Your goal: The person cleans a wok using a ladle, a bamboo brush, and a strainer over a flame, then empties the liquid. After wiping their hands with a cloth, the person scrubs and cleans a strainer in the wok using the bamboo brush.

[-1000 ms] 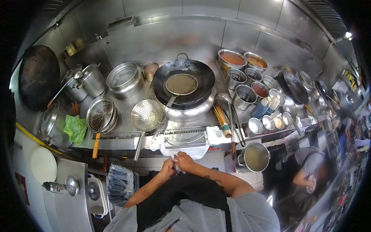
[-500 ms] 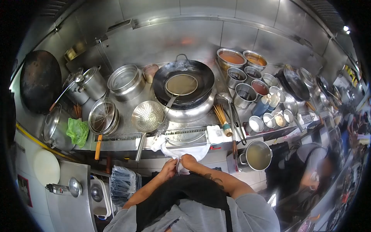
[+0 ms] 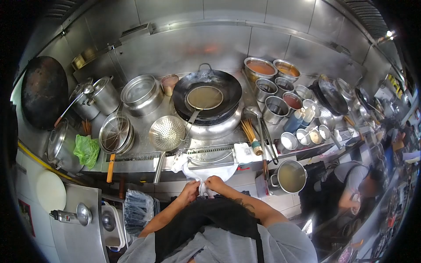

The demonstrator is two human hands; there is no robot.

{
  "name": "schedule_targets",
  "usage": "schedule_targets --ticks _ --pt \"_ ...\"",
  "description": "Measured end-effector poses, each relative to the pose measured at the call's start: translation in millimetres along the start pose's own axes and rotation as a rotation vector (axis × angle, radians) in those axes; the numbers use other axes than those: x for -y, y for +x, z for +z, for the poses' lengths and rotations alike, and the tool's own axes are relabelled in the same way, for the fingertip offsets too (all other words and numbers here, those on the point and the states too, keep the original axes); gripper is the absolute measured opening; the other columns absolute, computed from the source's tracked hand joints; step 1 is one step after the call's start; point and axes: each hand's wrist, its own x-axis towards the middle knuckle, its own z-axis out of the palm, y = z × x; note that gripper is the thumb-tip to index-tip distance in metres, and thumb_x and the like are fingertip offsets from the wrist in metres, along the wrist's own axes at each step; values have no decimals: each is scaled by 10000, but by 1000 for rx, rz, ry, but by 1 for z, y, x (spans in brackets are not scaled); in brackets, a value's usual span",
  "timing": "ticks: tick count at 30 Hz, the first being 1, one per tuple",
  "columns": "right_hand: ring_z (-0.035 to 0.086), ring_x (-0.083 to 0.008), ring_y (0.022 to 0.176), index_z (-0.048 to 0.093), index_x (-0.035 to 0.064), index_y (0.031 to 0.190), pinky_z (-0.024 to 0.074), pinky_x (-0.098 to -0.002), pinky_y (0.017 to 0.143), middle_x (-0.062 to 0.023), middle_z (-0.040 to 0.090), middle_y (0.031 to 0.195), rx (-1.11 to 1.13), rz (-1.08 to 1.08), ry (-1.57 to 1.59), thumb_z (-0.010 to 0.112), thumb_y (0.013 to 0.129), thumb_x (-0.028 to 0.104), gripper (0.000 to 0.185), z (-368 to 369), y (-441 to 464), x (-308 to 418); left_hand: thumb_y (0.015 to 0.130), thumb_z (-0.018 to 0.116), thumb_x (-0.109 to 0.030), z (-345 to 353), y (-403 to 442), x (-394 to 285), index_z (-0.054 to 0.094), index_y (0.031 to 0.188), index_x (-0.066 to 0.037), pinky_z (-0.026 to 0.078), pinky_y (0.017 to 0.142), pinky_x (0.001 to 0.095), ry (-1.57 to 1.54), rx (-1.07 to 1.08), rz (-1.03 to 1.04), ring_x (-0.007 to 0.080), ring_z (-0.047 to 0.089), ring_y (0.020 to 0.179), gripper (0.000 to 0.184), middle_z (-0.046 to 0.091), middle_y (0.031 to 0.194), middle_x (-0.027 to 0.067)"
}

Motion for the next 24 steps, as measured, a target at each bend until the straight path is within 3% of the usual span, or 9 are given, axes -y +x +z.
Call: schedule_targets --ticks 4,7,9,13,15,18,21,24 --pt "615 -371 741 649 9 786 487 -430 684 -217 638 766 -128 14 3 617 813 323 316 -8 -9 9 924 549 -252 -13 2 0 599 1005 -70 488 540 315 251 -58 -46 163 612 676 205 635 819 46" --pt "627 -371 812 661 -13 811 484 -422 740 -235 652 843 -178 99 167 540 865 439 470 -5 -8 8 941 515 -296 -9 1 -2 580 1045 -81 525 656 338 381 -79 -194 176 625 738 248 633 877 58" --pt "637 -373 818 671 -20 816 489 -432 746 -242 655 829 -78 183 139 510 872 485 533 2 -5 -1 944 492 -343 4 1 5 592 983 -87 475 509 287 -99 -33 -117 172 593 648 278 610 775 50" --pt "642 -393 878 683 -41 878 489 -442 801 -285 649 857 177 291 134 390 895 593 698 18 -6 -10 952 468 -341 12 -1 3 585 996 -81 495 534 311 -91 -4 -130 182 607 668 288 626 807 60" --pt "639 -395 899 684 -31 905 489 -444 810 -304 639 884 211 331 109 423 888 563 649 17 -5 -10 958 464 -336 10 0 6 580 1021 -65 512 567 328 -85 9 -152 199 624 709 301 637 859 75" --pt "636 -403 880 682 -28 867 489 -455 802 -294 638 866 260 179 35 466 884 495 566 11 -6 -3 970 450 -326 7 2 10 576 1047 -52 534 615 351 -19 60 -198 219 637 751 311 638 900 90" --pt "633 -408 828 676 -18 830 492 -466 773 -258 645 821 195 24 -90 516 874 394 445 2 -11 13 980 435 -290 9 -2 16 569 1067 -32 546 679 374 -106 7 -45 230 640 796 303 635 936 106" --pt "609 -396 760 656 12 752 481 -466 712 -222 624 767 -15 -131 -125 565 847 276 294 -9 -15 26 977 445 -238 14 -5 10 559 1077 -11 546 738 394 -118 -47 34 235 638 828 273 633 953 116"
